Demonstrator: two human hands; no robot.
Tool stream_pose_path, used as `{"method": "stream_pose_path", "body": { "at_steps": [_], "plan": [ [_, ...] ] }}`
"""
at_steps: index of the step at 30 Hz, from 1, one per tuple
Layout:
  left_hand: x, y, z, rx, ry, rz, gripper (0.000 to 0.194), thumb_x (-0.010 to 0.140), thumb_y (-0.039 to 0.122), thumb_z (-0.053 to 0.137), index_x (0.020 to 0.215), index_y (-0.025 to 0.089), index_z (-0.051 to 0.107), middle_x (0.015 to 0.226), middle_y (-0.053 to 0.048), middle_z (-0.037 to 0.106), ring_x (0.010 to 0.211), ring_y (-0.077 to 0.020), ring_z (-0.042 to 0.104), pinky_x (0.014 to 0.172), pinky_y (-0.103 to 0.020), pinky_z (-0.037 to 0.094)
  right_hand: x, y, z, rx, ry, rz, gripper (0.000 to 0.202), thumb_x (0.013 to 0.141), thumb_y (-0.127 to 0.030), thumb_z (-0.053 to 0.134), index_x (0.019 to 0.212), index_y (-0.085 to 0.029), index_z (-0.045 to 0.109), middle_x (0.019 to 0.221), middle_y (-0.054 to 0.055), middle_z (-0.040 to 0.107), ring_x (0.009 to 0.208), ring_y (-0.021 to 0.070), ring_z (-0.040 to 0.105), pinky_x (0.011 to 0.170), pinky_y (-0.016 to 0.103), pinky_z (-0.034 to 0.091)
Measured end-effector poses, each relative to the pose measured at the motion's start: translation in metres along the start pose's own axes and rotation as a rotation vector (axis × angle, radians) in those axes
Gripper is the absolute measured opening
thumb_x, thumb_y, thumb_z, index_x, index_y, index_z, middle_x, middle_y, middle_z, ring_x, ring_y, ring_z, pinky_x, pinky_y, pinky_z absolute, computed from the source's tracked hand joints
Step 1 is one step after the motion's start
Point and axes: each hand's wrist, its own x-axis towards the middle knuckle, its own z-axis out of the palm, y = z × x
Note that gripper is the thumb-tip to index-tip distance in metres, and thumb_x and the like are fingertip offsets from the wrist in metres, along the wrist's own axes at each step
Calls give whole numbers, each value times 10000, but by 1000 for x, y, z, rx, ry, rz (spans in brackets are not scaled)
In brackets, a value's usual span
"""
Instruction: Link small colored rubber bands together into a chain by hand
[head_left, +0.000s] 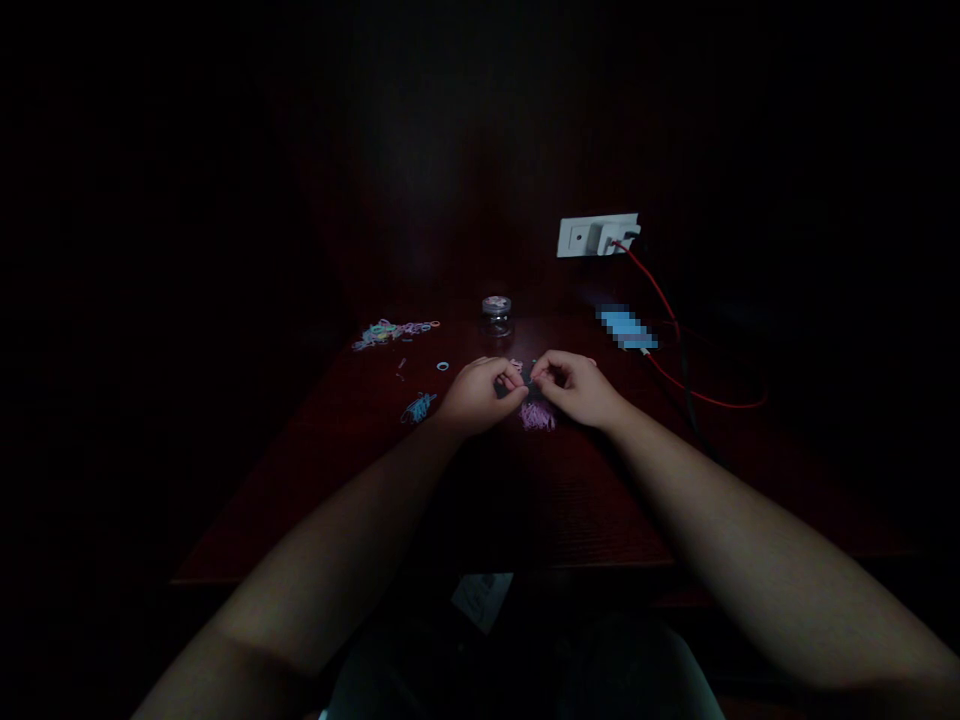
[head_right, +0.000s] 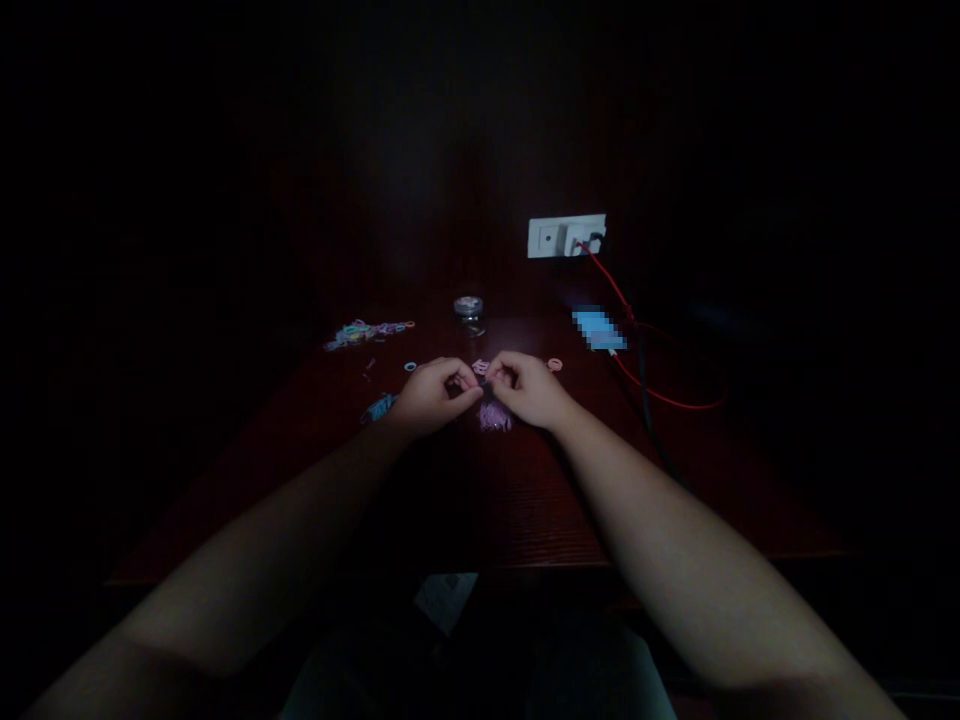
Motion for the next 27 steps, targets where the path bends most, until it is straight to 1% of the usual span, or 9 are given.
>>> {"method": "stream_pose_path", "body": {
  "at_steps": [4, 15, 21, 27],
  "plan": [
    [0, 1, -1, -21, 2, -5, 31, 754, 205, 623, 771, 179, 624, 759, -8, 647, 728, -139, 579, 719, -288, 471, 0, 0, -1, -34, 22, -8, 89, 780, -213, 546, 764, -145, 602, 654, 10, 557, 597, 112, 470, 577, 241, 377],
    [-1, 0, 1, -28, -16, -5, 42, 750, 180, 604, 779, 184, 634, 766, -14, 653, 726, -139, 590, 724, -288, 482, 0, 0, -1, -46, 12, 0, 90, 778, -212, 538, 759, -150, 600, 659, 14, 565, 600, 117, 475, 585, 248, 385],
    [0, -1, 2, -45, -34, -10, 56, 748, 183, 600, 783, 175, 642, 767, -16, 657, 715, -134, 595, 716, -280, 484, 0, 0, -1, -57, 21, -8, 92, 779, -213, 538, 741, -151, 594, 655, 11, 559, 601, 116, 476, 588, 248, 381],
    [-1, -2, 3, -54, -24, -31, 66, 769, 206, 591, 788, 173, 646, 768, -16, 661, 713, -132, 599, 699, -271, 485, 1, 2, -1, -49, 10, 0, 98, 786, -225, 539, 744, -153, 590, 645, 5, 547, 593, 114, 470, 578, 241, 376]
  ]
}}
